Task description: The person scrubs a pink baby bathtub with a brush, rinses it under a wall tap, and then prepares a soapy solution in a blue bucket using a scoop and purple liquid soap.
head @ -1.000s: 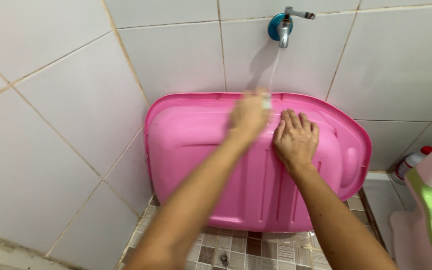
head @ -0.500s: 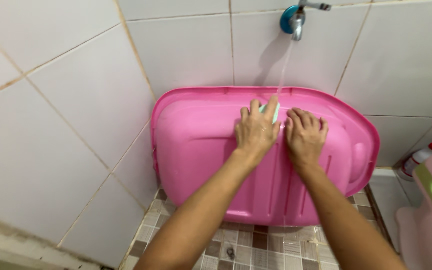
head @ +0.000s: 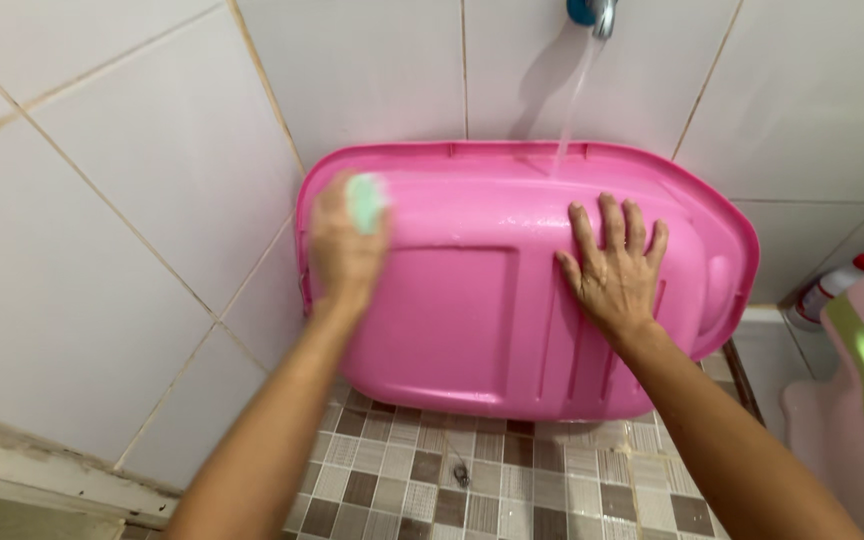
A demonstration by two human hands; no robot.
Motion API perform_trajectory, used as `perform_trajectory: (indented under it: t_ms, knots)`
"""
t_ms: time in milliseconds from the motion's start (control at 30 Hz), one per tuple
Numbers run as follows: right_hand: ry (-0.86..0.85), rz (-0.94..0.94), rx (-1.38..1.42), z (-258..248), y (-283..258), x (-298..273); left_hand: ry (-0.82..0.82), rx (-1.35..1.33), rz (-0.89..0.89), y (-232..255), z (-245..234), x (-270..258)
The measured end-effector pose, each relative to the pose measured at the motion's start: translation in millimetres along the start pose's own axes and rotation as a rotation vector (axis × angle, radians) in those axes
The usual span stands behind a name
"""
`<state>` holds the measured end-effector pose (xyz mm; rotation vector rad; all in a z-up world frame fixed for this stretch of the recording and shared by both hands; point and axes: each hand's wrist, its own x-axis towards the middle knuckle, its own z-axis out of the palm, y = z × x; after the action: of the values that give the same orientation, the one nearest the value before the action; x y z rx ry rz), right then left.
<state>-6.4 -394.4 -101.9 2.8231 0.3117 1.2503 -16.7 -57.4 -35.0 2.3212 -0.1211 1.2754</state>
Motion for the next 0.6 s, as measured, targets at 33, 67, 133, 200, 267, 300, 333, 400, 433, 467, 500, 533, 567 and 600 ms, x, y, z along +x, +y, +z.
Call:
perform_trajectory:
  t_ms: [33,67,133,200,267,300,333,400,433,467,500,533,567,600]
  knots:
    - [-0.001,0.023,-0.004,3.3,-1.8,-2.2,-0.036,-0.006,0.137,20.5,11.6,-6.3]
    - [-0.022,0.045,-0.002,5.8,-3.4,-3.8,-0.072,-0.012,0.274,39.0,20.4,-10.6]
    - [-0.06,0.085,0.002,8.7,-4.5,-3.5,-0.171,-0.036,0.287,57.9,31.4,-7.4]
    - [-0.085,0.059,0.167,5.2,4.1,-3.7,-0.305,-0.079,0.046,69.1,50.2,2.5]
    - [-0.123,-0.015,0.303,-5.1,13.9,-6.7,-0.247,-0.076,0.092,73.2,64.9,-7.2]
    - [-0.143,-0.078,0.36,-12.4,19.3,-7.6,-0.213,-0.07,0.116,72.4,70.1,-12.9]
    - [-0.162,-0.142,0.417,-19.3,22.1,-9.4,-0.235,-0.055,0.258,74.2,73.1,-29.2]
    - [-0.311,-0.07,0.126,-27.2,15.9,-15.8,-0.273,-0.073,0.423,70.8,65.7,-74.5]
    - [-0.384,-0.031,-0.026,-29.6,12.0,-20.9,-0.289,-0.118,0.443,68.8,58.9,-99.0]
    - [-0.383,0.026,-0.038,-29.9,7.0,-25.8,-0.331,-0.067,0.531,63.5,48.3,-121.4]
    - [-0.382,0.083,-0.05,-28.4,1.7,-30.0,-0.372,-0.016,0.618,60.3,40.5,-134.9]
    - [-0.381,0.139,-0.063,-26.7,0.0,-32.9,-0.377,-0.065,0.661,61.5,38.5,-140.4]
    - [-0.369,0.151,-0.027,-23.9,-2.3,-34.6,-0.387,-0.106,0.705,57.9,34.4,-137.4]
    - [-0.358,0.162,0.008,-20.1,-5.2,-36.1,-0.397,-0.148,0.749,54.1,29.3,-131.3]
